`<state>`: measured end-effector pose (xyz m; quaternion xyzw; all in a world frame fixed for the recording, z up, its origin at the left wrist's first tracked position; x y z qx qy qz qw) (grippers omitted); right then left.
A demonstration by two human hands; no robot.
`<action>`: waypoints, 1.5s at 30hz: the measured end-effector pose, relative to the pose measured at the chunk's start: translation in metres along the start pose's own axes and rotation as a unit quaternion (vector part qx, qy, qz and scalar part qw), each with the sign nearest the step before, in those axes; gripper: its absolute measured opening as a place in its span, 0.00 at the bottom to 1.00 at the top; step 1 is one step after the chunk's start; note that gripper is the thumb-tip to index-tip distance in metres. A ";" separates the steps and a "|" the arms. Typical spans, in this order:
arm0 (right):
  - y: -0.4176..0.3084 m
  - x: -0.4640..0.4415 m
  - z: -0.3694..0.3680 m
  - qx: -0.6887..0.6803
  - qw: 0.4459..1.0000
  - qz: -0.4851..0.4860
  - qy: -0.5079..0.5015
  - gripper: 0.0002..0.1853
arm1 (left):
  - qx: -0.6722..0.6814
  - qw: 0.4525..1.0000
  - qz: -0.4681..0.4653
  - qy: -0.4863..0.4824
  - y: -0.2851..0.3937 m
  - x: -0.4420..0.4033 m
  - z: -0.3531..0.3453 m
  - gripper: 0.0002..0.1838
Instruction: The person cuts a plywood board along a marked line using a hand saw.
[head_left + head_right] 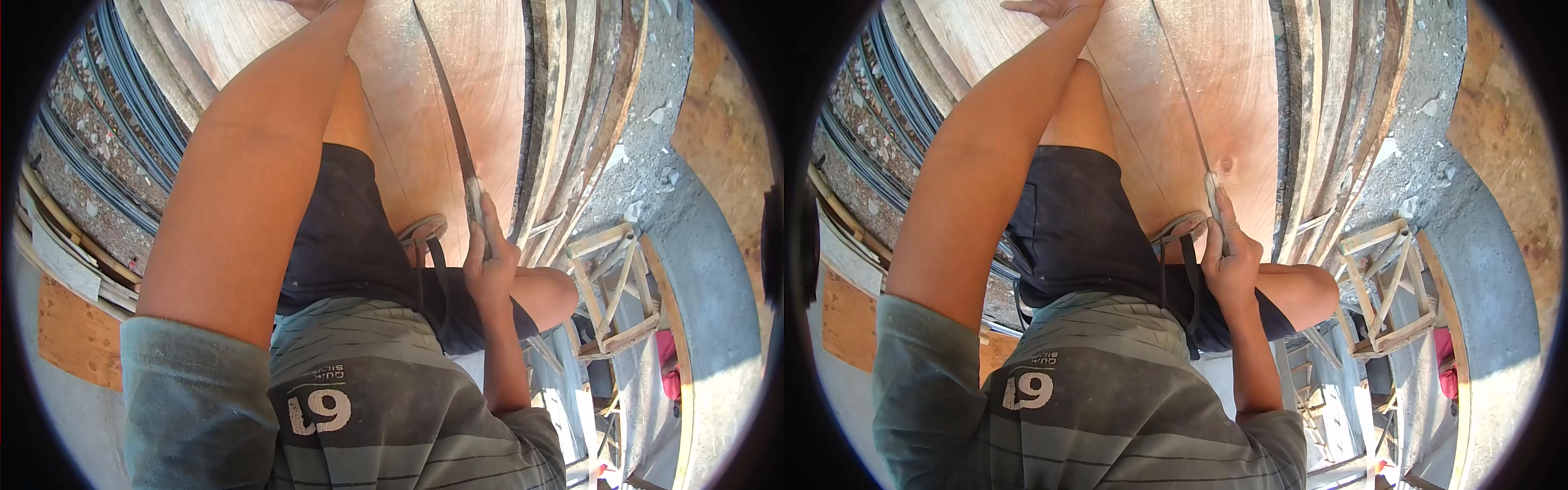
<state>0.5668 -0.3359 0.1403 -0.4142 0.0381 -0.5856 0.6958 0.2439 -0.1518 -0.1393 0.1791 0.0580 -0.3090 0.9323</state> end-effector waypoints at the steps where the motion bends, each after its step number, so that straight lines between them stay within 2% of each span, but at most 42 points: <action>1: -0.001 -0.015 -0.006 -0.009 1.000 -0.016 -0.006 0.25 | -0.015 1.000 0.006 -0.024 0.001 0.000 0.002 0.30; 3: -0.002 -0.073 -0.026 -0.019 0.999 -0.027 -0.017 0.23 | -0.030 0.999 0.011 -0.042 -0.002 -0.003 0.002 0.30; 6: -0.024 -0.173 -0.047 -0.026 0.999 -0.017 -0.034 0.23 | -0.027 1.000 -0.009 -0.009 -0.001 -0.002 -0.002 0.30; 9: -0.019 -0.137 -0.043 -0.022 0.999 -0.020 -0.015 0.23 | -0.010 1.000 -0.005 -0.010 -0.002 0.001 0.002 0.30; 11: -0.014 -0.067 -0.013 -0.022 0.995 -0.089 -0.049 0.24 | -0.004 1.000 -0.010 0.015 -0.002 0.002 -0.004 0.30; 13: -0.002 0.004 0.007 -0.008 0.998 -0.056 -0.027 0.25 | -0.015 0.999 -0.017 0.043 -0.002 0.007 -0.010 0.30; 14: 0.000 0.011 0.010 -0.008 0.998 -0.054 -0.030 0.25 | -0.027 0.996 -0.029 0.074 -0.003 0.006 -0.012 0.29; 16: -0.001 0.018 0.010 -0.014 0.997 -0.059 -0.047 0.25 | -0.032 0.996 -0.032 0.074 -0.007 0.007 -0.014 0.29; 18: 0.016 -0.036 -0.015 0.003 0.999 -0.044 -0.025 0.26 | -0.032 0.996 -0.038 0.080 -0.005 -0.001 -0.012 0.29; 19: 0.013 -0.074 -0.027 -0.002 0.998 -0.058 -0.030 0.25 | -0.043 0.998 -0.019 0.036 -0.004 -0.007 -0.008 0.29; 20: 0.008 -0.112 -0.041 0.000 0.999 -0.029 -0.033 0.25 | -0.051 0.999 0.000 -0.015 -0.002 -0.001 -0.004 0.29; 21: 0.001 -0.142 -0.050 0.001 0.999 0.004 -0.033 0.24 | -0.047 0.999 -0.002 -0.016 0.001 0.001 -0.006 0.29; 23: -0.011 -0.158 -0.056 -0.004 1.000 0.002 -0.028 0.24 | -0.064 0.998 0.005 -0.025 -0.004 -0.004 -0.012 0.28; 25: -0.009 -0.135 -0.045 -0.019 0.998 -0.041 -0.033 0.24 | -0.045 0.999 -0.004 -0.024 -0.002 0.003 -0.003 0.28; 28: 0.007 -0.029 -0.014 -0.045 0.995 -0.074 -0.038 0.25 | -0.041 0.999 -0.019 0.016 -0.009 0.004 -0.013 0.28; 30: 0.002 0.014 -0.003 0.002 1.000 -0.022 -0.018 0.26 | -0.047 0.997 -0.033 0.049 -0.005 0.005 -0.015 0.28; 33: 0.004 -0.009 -0.012 -0.020 0.999 -0.043 -0.027 0.25 | -0.028 0.999 -0.026 0.019 -0.004 0.002 -0.004 0.28; 34: 0.004 -0.024 -0.020 -0.025 0.998 -0.049 -0.030 0.25 | -0.040 0.999 -0.012 -0.026 -0.002 -0.003 -0.001 0.30; 35: 0.013 -0.057 -0.035 -0.017 0.998 -0.045 -0.032 0.24 | -0.050 0.996 0.003 -0.073 -0.001 -0.004 0.003 0.32; 36: 0.010 -0.096 -0.048 -0.024 0.999 -0.034 -0.028 0.24 | -0.048 0.996 -0.001 -0.073 -0.002 0.000 0.010 0.32; 39: -0.013 -0.161 -0.052 -0.039 0.999 -0.015 -0.016 0.22 | 0.066 0.990 0.016 -0.125 0.000 -0.001 0.025 0.37; 41: -0.005 -0.153 -0.055 -0.055 0.998 0.020 0.022 0.23 | 0.149 0.978 0.018 -0.144 0.008 -0.011 0.032 0.39; 42: 0.000 -0.152 -0.060 -0.071 0.995 0.054 0.038 0.23 | 0.100 0.982 0.016 -0.161 0.008 -0.010 0.030 0.36; 43: 0.002 -0.146 -0.060 -0.071 0.997 0.037 0.003 0.28 | 0.102 0.980 0.018 -0.171 0.010 -0.010 0.033 0.35; 45: -0.019 -0.124 -0.048 0.011 0.999 -0.023 -0.028 0.34 | 0.078 0.978 0.015 -0.194 0.007 -0.012 0.033 0.37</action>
Point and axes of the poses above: each hand's wrist, its own x-axis away from the middle knuckle, its own z-axis out of the back of the hand, y = z × x, the point moved 2 cm from there along -x, towards the middle knuckle, and after that the axes turned 6 degrees about -y, right-handed, at the moved point
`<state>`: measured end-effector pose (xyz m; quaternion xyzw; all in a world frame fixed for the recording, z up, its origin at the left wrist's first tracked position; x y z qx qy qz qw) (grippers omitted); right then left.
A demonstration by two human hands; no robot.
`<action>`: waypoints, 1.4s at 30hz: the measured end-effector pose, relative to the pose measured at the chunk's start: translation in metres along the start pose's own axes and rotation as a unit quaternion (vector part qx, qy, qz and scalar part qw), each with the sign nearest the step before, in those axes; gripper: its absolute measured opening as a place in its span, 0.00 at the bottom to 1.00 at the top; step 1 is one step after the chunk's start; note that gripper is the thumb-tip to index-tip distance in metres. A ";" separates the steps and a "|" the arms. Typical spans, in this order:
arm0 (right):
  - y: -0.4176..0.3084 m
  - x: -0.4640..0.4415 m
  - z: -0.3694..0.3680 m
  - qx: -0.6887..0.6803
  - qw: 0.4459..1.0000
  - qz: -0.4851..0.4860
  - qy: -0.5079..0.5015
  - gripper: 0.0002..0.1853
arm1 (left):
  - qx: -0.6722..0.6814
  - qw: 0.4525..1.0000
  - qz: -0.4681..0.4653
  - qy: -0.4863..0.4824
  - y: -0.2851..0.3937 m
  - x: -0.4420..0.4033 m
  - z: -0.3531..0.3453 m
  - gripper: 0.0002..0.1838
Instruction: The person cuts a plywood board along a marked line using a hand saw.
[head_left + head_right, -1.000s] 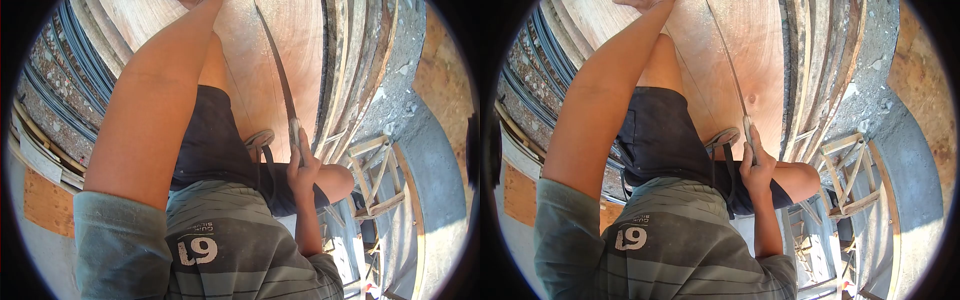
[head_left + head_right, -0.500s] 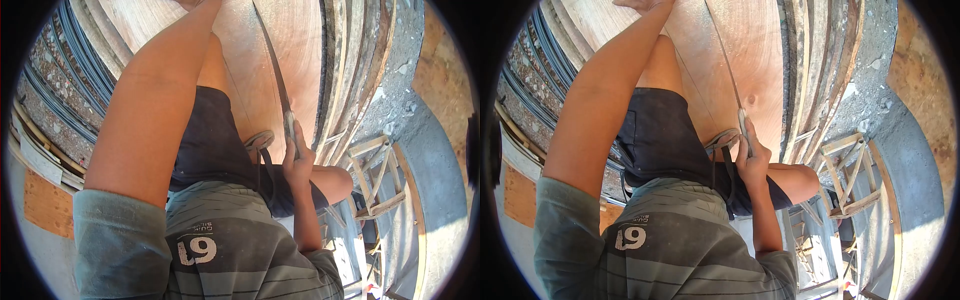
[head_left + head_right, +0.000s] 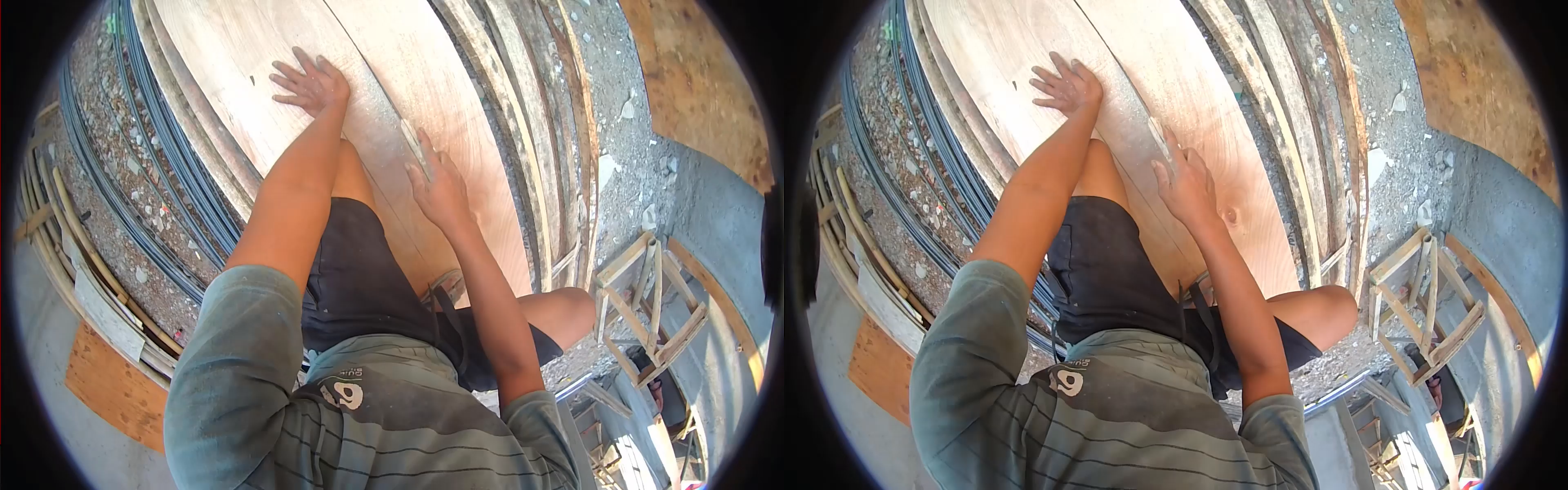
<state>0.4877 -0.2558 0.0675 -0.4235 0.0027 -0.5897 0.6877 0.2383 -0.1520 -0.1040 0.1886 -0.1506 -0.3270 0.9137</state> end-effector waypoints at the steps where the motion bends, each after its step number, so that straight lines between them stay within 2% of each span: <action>1: 0.000 0.015 0.002 0.057 0.998 0.011 0.038 0.36 | -0.010 1.000 -0.001 -0.015 0.001 0.000 0.005 0.37; 2: 0.001 0.033 0.004 0.110 0.991 0.014 0.078 0.38 | -0.020 0.999 -0.002 -0.033 -0.003 -0.004 0.003 0.38; 4: -0.005 0.078 0.024 0.072 0.993 -0.028 0.092 0.38 | -0.032 0.989 0.021 -0.143 -0.008 -0.017 0.012 0.45; 6: 0.000 0.127 0.033 0.015 0.996 -0.019 0.090 0.35 | -0.042 0.959 0.032 -0.280 -0.015 -0.034 0.032 0.54; 8: 0.005 0.173 0.037 -0.153 0.985 -0.080 0.001 0.31 | -0.074 0.921 0.000 -0.382 -0.025 -0.051 0.054 0.59; 9: -0.002 0.190 0.044 -0.151 0.987 -0.059 -0.012 0.30 | -0.071 0.911 -0.027 -0.406 -0.032 -0.059 0.064 0.58; 10: -0.006 0.201 0.048 -0.146 0.988 -0.038 -0.024 0.29 | -0.087 0.920 -0.095 -0.371 -0.042 -0.067 0.071 0.50; 11: -0.001 0.204 0.043 -0.154 0.988 -0.023 -0.011 0.29 | -0.042 0.936 -0.183 -0.298 -0.070 -0.078 0.067 0.38; 12: 0.007 0.204 0.031 -0.142 0.988 -0.049 -0.028 0.29 | 0.050 0.948 -0.168 -0.264 -0.072 -0.061 0.094 0.29; 13: 0.013 0.203 0.021 -0.130 0.987 -0.077 -0.047 0.29 | 0.080 0.957 -0.175 -0.216 -0.080 -0.043 0.110 0.23; 14: 0.013 0.201 0.016 -0.138 0.987 -0.068 -0.037 0.29 | 0.021 0.966 -0.148 -0.211 -0.093 -0.026 0.120 0.22; 16: 0.005 0.192 0.011 0.108 0.984 -0.013 -0.140 0.30 | 0.030 0.973 -0.099 -0.206 -0.110 0.028 0.151 0.23; 17: -0.003 0.189 0.015 0.108 0.986 0.003 -0.128 0.30 | 0.028 0.974 -0.096 -0.202 -0.134 0.050 0.155 0.24; 19: -0.022 0.194 0.027 -0.072 0.994 0.059 -0.052 0.31 | -0.004 0.979 -0.086 -0.183 -0.157 0.112 0.186 0.25; 20: -0.029 0.198 0.034 -0.069 0.993 0.082 -0.050 0.31 | -0.027 0.980 -0.063 -0.186 -0.195 0.123 0.180 0.25; 21: -0.035 0.204 0.041 -0.060 0.993 0.091 -0.048 0.32 | 0.002 0.985 -0.023 -0.171 -0.200 0.153 0.205 0.25; 23: -0.043 0.212 0.045 -0.048 0.990 0.122 -0.048 0.32 | -0.053 0.982 -0.025 -0.180 -0.235 0.193 0.231 0.24; 25: -0.041 0.221 0.045 -0.011 0.991 0.127 -0.049 0.32 | -0.094 0.975 -0.011 -0.202 -0.286 0.212 0.240 0.18; 26: -0.040 0.224 0.045 -0.010 0.989 0.139 -0.045 0.32 | -0.091 0.977 -0.012 -0.190 -0.291 0.218 0.255 0.18; 29: -0.035 0.239 0.043 0.023 0.988 0.140 -0.053 0.33 | -0.126 0.963 0.015 -0.237 -0.309 0.239 0.281 0.20; 31: -0.034 0.250 0.044 0.022 0.990 0.132 -0.037 0.34 | -0.056 0.979 -0.002 -0.197 -0.318 0.232 0.280 0.19; 34: -0.029 0.263 0.037 0.004 0.991 0.131 -0.024 0.34 | 0.074 0.993 0.043 -0.078 -0.285 0.208 0.276 0.20; 36: -0.027 0.270 0.033 0.017 0.991 0.129 -0.015 0.33 | 0.151 0.988 -0.009 -0.009 -0.275 0.156 0.251 0.21; 38: -0.030 0.269 0.031 0.031 0.991 0.127 -0.009 0.33 | 0.182 0.982 -0.038 -0.011 -0.189 0.146 0.281 0.21; 40: -0.034 0.269 0.019 0.045 0.993 0.110 0.002 0.34 | 0.229 0.964 -0.135 -0.020 -0.119 0.139 0.294 0.20; 41: -0.038 0.268 0.012 0.050 0.993 0.107 -0.006 0.34 | 0.203 0.956 -0.210 0.005 -0.083 0.147 0.303 0.21; 42: -0.042 0.266 0.002 0.055 0.992 0.109 -0.036 0.34 | 0.176 0.948 -0.265 -0.009 -0.050 0.156 0.311 0.22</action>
Point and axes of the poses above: each hand's wrist, its own x-axis away from the middle knuckle, its own z-axis out of the back of the hand, y = z × x, the point moved 2 cm from there along -x, towards the middle knuckle, and after that the axes turned 6 degrees about -y, right-handed, at the moved point
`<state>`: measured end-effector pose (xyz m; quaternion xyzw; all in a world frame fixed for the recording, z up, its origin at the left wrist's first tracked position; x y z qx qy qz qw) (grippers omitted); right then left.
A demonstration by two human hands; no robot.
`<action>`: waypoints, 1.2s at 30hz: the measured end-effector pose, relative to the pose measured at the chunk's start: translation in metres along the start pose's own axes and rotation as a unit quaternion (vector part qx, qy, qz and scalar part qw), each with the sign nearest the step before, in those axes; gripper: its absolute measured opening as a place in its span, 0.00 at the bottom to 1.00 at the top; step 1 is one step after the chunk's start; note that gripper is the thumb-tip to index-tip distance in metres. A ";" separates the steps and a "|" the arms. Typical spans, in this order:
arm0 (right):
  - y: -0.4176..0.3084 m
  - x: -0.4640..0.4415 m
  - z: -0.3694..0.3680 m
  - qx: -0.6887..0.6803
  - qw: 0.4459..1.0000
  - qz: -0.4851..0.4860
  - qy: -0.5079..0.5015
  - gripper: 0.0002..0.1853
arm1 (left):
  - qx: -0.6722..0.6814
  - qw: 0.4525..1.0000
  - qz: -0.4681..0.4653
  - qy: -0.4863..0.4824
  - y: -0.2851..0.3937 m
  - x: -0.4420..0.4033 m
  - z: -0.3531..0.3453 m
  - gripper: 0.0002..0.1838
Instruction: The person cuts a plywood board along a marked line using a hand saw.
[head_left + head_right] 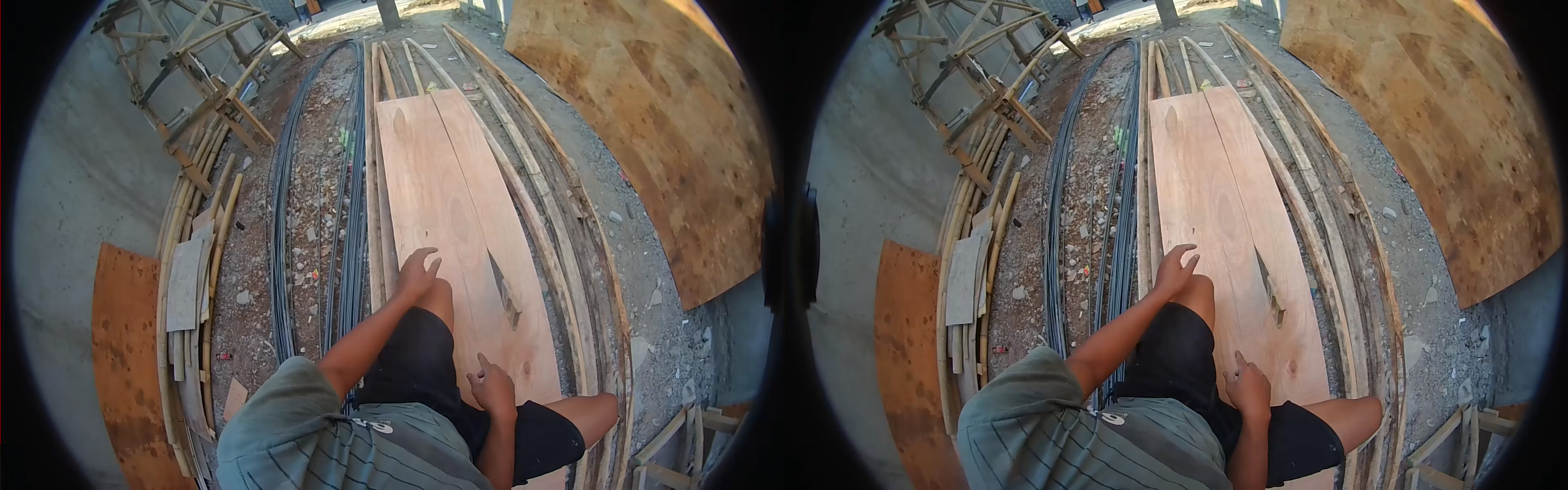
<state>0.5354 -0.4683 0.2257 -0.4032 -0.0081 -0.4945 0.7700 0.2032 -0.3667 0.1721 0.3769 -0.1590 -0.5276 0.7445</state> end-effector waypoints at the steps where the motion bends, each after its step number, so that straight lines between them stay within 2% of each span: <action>1: -0.006 -0.003 -0.007 0.002 1.000 0.004 -0.030 0.34 | -0.020 0.998 -0.052 -0.031 0.029 -0.003 -0.007 0.23; 3: -0.021 -0.003 -0.017 0.008 0.998 -0.003 -0.061 0.34 | -0.034 0.983 -0.065 -0.166 0.062 -0.001 -0.034 0.29; 5: -0.035 -0.003 -0.026 0.011 0.996 -0.013 -0.086 0.34 | -0.062 0.955 -0.017 -0.291 0.053 0.013 -0.086 0.42; 7: -0.042 0.003 -0.035 -0.011 0.997 -0.029 -0.077 0.34 | -0.111 0.902 0.101 -0.405 0.033 0.031 -0.130 0.62; 8: -0.044 0.006 -0.041 -0.009 0.996 -0.034 -0.078 0.34 | -0.107 0.900 0.101 -0.409 0.025 0.040 -0.145 0.62; 10: -0.043 0.014 -0.056 -0.020 0.994 -0.076 -0.082 0.34 | -0.183 0.835 0.186 -0.485 0.004 0.064 -0.170 0.76; 11: -0.044 0.019 -0.064 -0.019 0.993 -0.080 -0.082 0.34 | -0.180 0.834 0.184 -0.488 -0.006 0.077 -0.179 0.76; 13: -0.044 0.023 -0.077 -0.038 0.988 -0.105 -0.107 0.35 | -0.249 0.797 0.184 -0.518 -0.019 0.090 -0.196 0.84; 17: -0.053 0.034 -0.094 -0.068 0.980 -0.140 -0.123 0.34 | -0.298 0.787 0.167 -0.513 -0.018 0.105 -0.202 0.88; 20: -0.050 0.038 -0.110 -0.119 0.974 -0.148 -0.120 0.34 | -0.282 0.797 0.161 -0.509 -0.021 0.107 -0.206 0.91; 22: -0.039 0.043 -0.129 -0.149 0.984 -0.096 -0.027 0.32 | -0.249 0.800 0.209 -0.505 -0.017 0.103 -0.213 0.93; 23: -0.035 0.046 -0.135 -0.151 0.983 -0.098 -0.026 0.32 | -0.251 0.799 0.207 -0.506 -0.014 0.099 -0.216 0.93; 25: -0.029 0.054 -0.141 -0.148 0.985 -0.089 -0.015 0.23 | -0.223 0.786 0.276 -0.506 -0.008 0.096 -0.223 0.93; 26: -0.006 0.058 -0.171 -0.148 0.984 -0.094 -0.013 0.23 | -0.222 0.785 0.272 -0.510 -0.007 0.095 -0.227 0.93; 27: 0.039 0.062 -0.228 -0.311 0.933 -0.168 -0.062 0.21 | -0.219 0.787 0.279 -0.506 -0.010 0.097 -0.230 0.94; 28: 0.065 0.066 -0.260 -0.463 0.847 -0.237 -0.108 0.18 | -0.216 0.787 0.287 -0.501 -0.012 0.099 -0.233 0.94; 29: 0.068 0.070 -0.254 -0.464 0.845 -0.242 -0.108 0.18 | -0.215 0.785 0.287 -0.506 -0.011 0.099 -0.235 0.94; 32: 0.060 0.079 -0.239 -0.424 0.867 -0.209 -0.158 0.17 | -0.235 0.770 0.299 -0.512 -0.006 0.096 -0.234 0.94; 34: 0.048 0.071 -0.231 -0.227 0.949 -0.164 -0.148 0.19 | -0.243 0.763 0.310 -0.512 -0.005 0.093 -0.235 0.94; 36: 0.030 0.072 -0.222 -0.023 0.983 -0.123 -0.131 0.21 | -0.248 0.754 0.315 -0.520 -0.006 0.091 -0.235 0.94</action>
Point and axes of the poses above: each hand's wrist, its own x-axis away from the middle knuckle, its own z-axis out of the back of the hand, y = z × x, the point moved 2 cm from there along -x, towards the middle knuckle, and after that the axes turned 6 degrees about -y, right-handed, at the moved point
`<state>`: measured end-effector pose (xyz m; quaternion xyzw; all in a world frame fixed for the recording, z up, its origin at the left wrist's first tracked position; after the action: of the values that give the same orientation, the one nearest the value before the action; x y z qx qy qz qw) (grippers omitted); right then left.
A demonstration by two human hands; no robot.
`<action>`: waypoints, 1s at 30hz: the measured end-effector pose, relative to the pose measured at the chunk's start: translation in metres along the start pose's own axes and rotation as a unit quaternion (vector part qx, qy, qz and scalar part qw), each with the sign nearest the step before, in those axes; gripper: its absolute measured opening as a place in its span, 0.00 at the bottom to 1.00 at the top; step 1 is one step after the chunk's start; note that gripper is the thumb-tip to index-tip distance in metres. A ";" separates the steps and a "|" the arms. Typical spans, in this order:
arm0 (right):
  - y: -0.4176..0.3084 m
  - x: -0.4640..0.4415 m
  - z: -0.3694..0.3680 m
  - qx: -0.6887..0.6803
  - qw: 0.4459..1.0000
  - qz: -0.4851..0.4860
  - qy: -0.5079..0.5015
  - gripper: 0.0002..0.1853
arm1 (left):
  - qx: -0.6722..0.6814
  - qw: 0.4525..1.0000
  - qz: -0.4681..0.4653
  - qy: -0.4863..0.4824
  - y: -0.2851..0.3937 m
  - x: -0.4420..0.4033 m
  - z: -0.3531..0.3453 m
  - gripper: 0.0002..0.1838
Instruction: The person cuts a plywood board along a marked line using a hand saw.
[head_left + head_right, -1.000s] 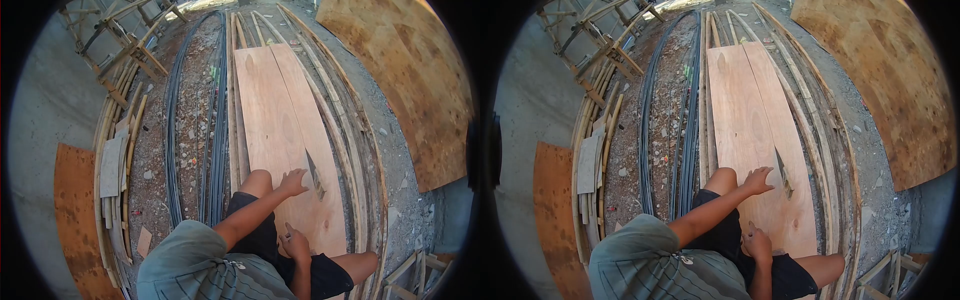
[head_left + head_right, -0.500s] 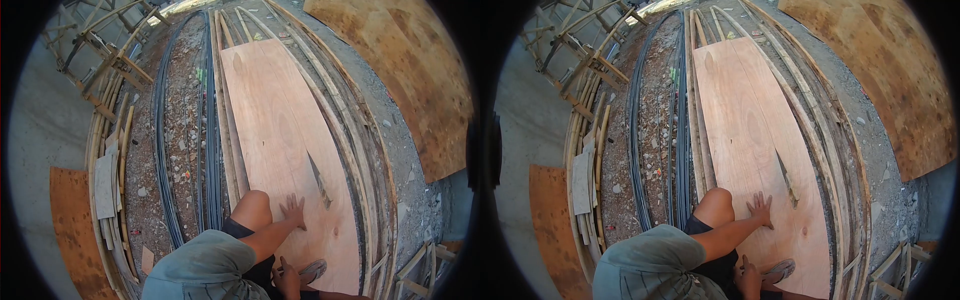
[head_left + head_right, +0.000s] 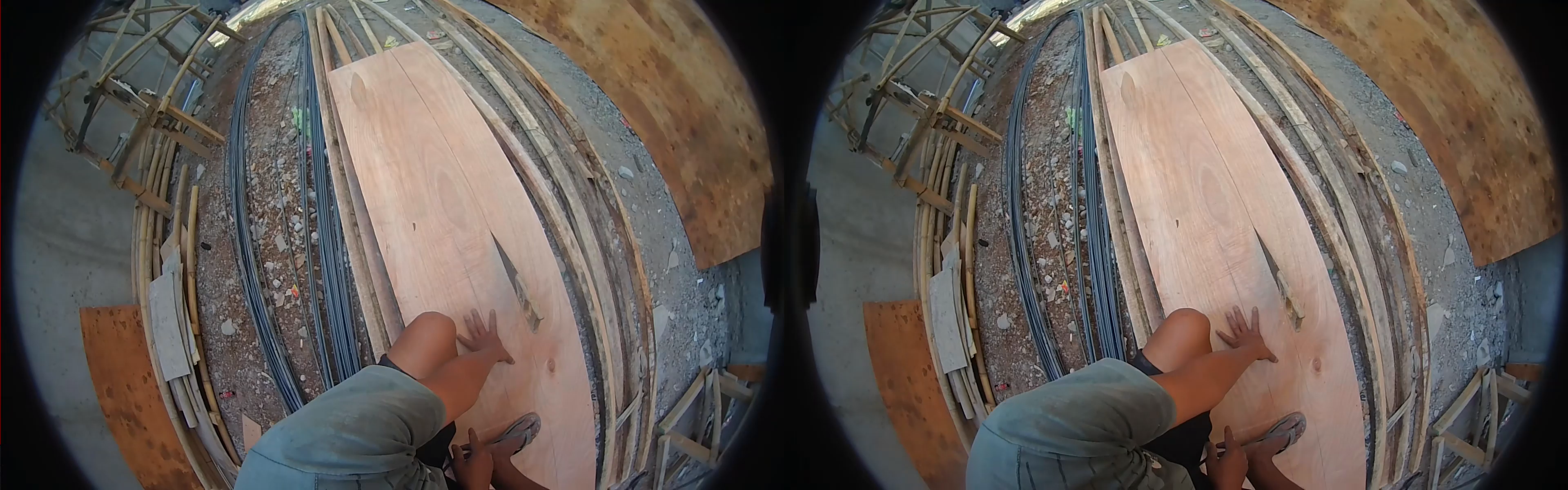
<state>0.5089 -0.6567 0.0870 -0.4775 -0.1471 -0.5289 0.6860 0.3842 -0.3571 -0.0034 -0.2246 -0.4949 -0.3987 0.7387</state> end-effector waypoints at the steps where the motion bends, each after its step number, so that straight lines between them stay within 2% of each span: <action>1: -0.009 0.009 0.006 0.103 0.994 0.003 0.021 0.22 | -0.002 1.000 0.005 -0.008 0.004 0.000 0.001 0.94; 2: -0.044 0.021 0.052 -0.040 0.996 -0.065 0.042 0.26 | 0.001 1.000 0.013 -0.004 0.004 -0.004 0.003 0.94; 3: -0.080 0.032 0.104 -0.190 0.968 -0.151 0.068 0.34 | -0.010 1.000 0.012 -0.013 0.006 -0.005 0.000 0.94; 5: -0.082 0.037 0.109 -0.183 0.965 -0.165 0.091 0.32 | -0.028 0.999 0.013 0.010 0.008 -0.018 -0.011 0.95; 6: -0.080 0.041 0.101 -0.153 0.965 -0.160 0.140 0.31 | -0.039 0.998 0.042 0.016 0.014 -0.015 -0.013 0.96; 7: -0.087 0.045 0.114 -0.151 0.963 -0.182 0.126 0.30 | -0.034 0.998 0.045 0.034 0.019 -0.010 -0.015 0.95; 8: -0.084 0.045 0.099 -0.136 0.963 -0.156 0.174 0.30 | -0.053 0.997 0.043 0.048 0.016 -0.035 -0.029 0.97; 9: -0.090 0.048 0.108 -0.141 0.968 -0.164 0.129 0.31 | -0.061 0.996 0.037 0.063 0.015 -0.045 -0.035 0.99; 11: -0.101 0.043 0.098 -0.142 0.970 -0.129 0.152 0.31 | -0.087 0.993 0.046 0.061 0.020 -0.027 -0.031 0.99; 14: -0.127 0.038 0.093 -0.170 0.954 -0.136 0.205 0.30 | -0.064 0.993 0.024 0.096 0.017 -0.013 -0.033 0.97; 16: -0.146 0.041 0.097 -0.147 0.971 -0.069 0.175 0.31 | -0.042 0.995 0.010 0.086 0.015 -0.009 -0.035 0.96; 18: -0.156 0.045 0.098 -0.143 0.970 -0.077 0.183 0.31 | -0.026 0.998 -0.002 0.062 0.011 -0.010 -0.038 0.96; 22: -0.164 0.048 0.097 -0.143 0.968 -0.080 0.190 0.33 | 0.008 0.999 -0.026 -0.021 0.005 -0.018 -0.039 0.94; 25: -0.160 0.061 0.101 -0.146 0.961 -0.101 0.214 0.29 | 0.043 0.986 -0.069 -0.146 0.000 -0.040 -0.037 0.93; 29: -0.147 0.065 0.091 -0.116 0.962 -0.136 0.206 0.29 | 0.067 0.904 -0.172 -0.386 -0.005 -0.068 -0.028 0.91; 30: -0.146 0.068 0.090 -0.113 0.956 -0.144 0.230 0.30 | 0.081 0.897 -0.193 -0.388 -0.002 -0.049 -0.029 0.91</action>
<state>0.4371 -0.6210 0.2532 -0.3909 0.0081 -0.7308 0.5594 0.3892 -0.3610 -0.0601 -0.2007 -0.8069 -0.3728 0.4119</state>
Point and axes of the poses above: each hand's wrist, its own x-axis away from the middle knuckle, its own z-axis out of the back of the hand, y = z × x, the point moved 2 cm from there along -x, towards the middle knuckle, and after that the axes turned 6 degrees about -y, right-handed, at the moved point
